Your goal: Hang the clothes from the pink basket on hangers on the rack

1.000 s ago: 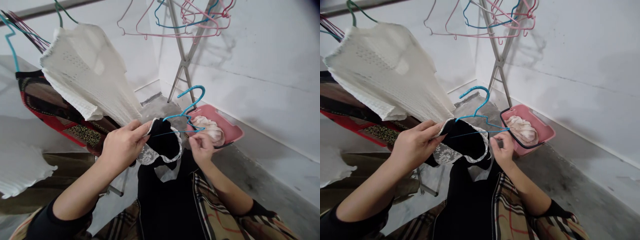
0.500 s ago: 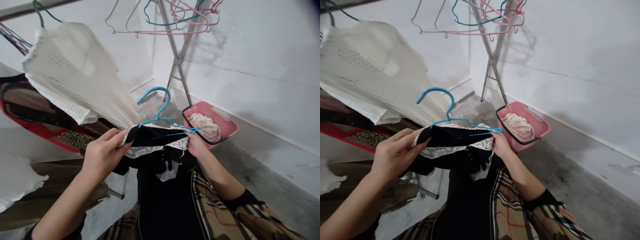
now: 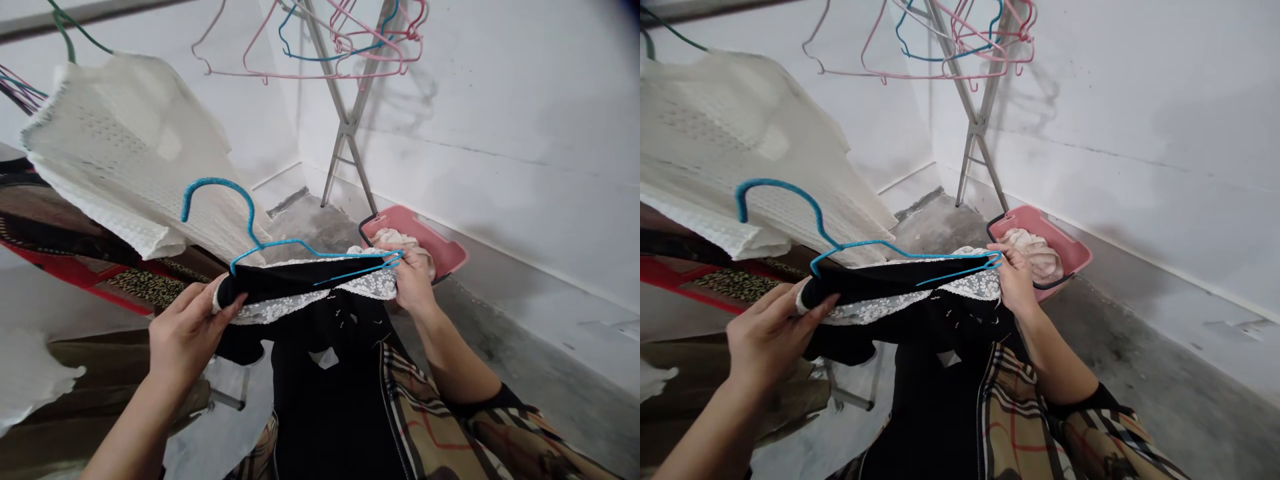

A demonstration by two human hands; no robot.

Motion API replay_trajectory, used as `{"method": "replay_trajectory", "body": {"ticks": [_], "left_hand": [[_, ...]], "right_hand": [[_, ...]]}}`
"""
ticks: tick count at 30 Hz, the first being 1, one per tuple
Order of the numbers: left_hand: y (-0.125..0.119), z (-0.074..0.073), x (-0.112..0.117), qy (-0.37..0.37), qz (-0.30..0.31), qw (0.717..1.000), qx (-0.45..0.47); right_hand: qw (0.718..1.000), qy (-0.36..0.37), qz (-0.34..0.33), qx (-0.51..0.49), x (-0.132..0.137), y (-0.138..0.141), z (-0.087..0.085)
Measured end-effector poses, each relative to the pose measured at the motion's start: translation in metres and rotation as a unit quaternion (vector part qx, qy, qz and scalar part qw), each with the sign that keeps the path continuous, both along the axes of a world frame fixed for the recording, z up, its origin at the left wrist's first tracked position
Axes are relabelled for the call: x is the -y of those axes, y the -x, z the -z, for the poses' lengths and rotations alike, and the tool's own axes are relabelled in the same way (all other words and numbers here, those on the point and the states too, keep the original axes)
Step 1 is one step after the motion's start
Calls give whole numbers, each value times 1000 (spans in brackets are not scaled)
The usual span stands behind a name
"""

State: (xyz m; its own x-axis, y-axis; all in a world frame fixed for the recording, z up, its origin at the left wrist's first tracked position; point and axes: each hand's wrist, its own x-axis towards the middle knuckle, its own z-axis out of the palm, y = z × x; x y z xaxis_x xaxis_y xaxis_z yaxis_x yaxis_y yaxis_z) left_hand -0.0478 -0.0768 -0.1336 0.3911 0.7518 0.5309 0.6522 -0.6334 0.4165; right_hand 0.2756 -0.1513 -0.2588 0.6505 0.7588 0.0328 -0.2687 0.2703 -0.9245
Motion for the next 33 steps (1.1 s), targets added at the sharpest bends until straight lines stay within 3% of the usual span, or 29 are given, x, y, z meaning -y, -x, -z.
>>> {"method": "replay_trajectory", "body": {"ticks": [4, 8, 12, 18, 26, 29, 33], "left_hand": [[3, 1, 2, -4, 3, 1000, -6], [5, 2, 4, -34, -9, 999, 1], [12, 7, -3, -132, -60, 989, -15], [18, 18, -14, -281, -80, 956, -32], [19, 31, -16, -234, -86, 968, -30], [22, 31, -18, -231, -84, 969, -21], [24, 30, -18, -268, -96, 959, -15]], "right_hand": [[998, 8, 6, -60, 5, -1, -14], [998, 21, 11, -50, 2, 6, -12], [1000, 3, -1, -28, 1, 14, -10], [995, 19, -67, -75, 4, 16, -18], [1000, 21, 4, 23, 0, 17, -14], [999, 29, -30, 13, 1, 17, -16], [988, 38, -99, -110, 2, 18, -19]]}}
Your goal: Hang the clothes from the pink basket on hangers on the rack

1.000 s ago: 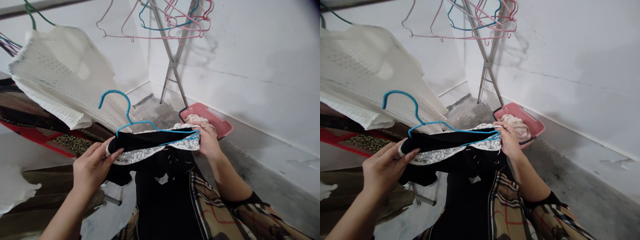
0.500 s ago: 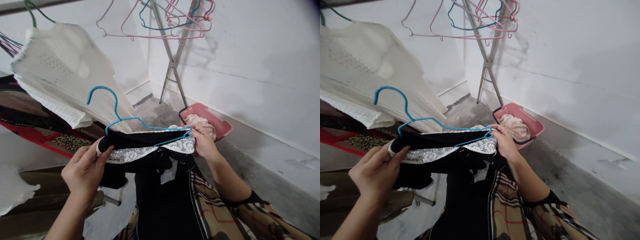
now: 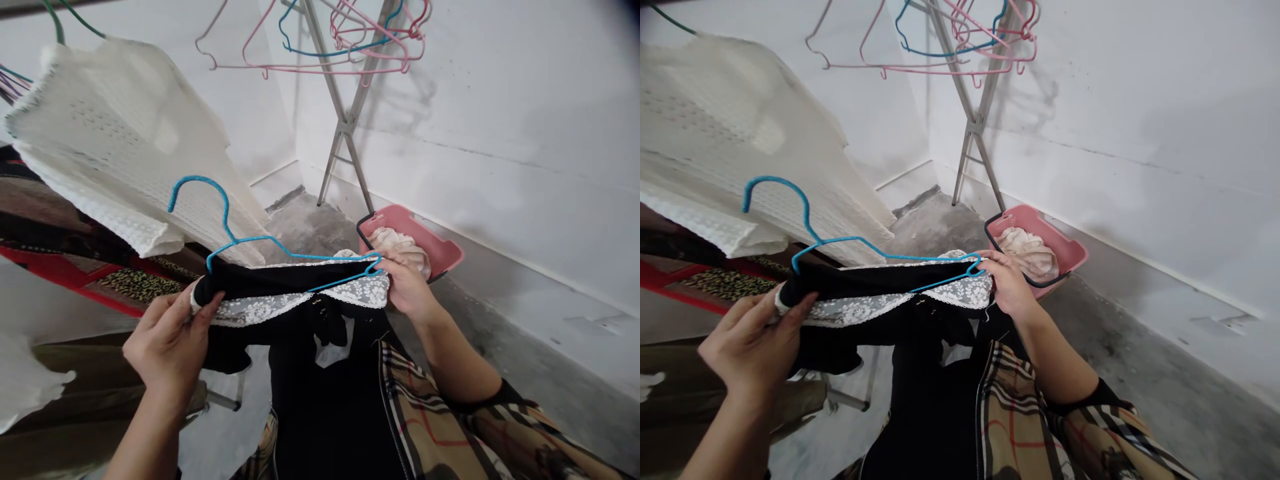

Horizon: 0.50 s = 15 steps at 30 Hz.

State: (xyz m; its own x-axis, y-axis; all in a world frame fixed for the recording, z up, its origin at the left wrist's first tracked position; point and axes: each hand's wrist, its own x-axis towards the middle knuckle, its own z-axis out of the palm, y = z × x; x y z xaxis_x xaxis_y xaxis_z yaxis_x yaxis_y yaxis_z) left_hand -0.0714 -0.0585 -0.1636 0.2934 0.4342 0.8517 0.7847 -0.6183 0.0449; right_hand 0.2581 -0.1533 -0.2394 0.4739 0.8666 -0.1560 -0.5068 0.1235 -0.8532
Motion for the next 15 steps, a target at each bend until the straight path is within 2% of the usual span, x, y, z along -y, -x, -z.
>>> {"method": "replay_trajectory", "body": {"ticks": [3, 8, 10, 12, 15], "left_hand": [[0, 0, 1, 7, -9, 1000, -9], [0, 2, 2, -1, -18, 1000, -8], [-1, 1, 4, 0, -14, 1000, -9], [-3, -1, 9, 17, 1, 1000, -12], [-4, -4, 18, 105, 59, 993, -4]], "right_hand": [[998, 13, -33, -59, 0, -2, 1], [996, 9, -49, -67, 3, -1, 6], [1000, -2, -14, -23, 4, 2, 6], [997, -14, 43, 68, 5, 4, 7], [960, -22, 127, 249, 3, 3, 10]]}}
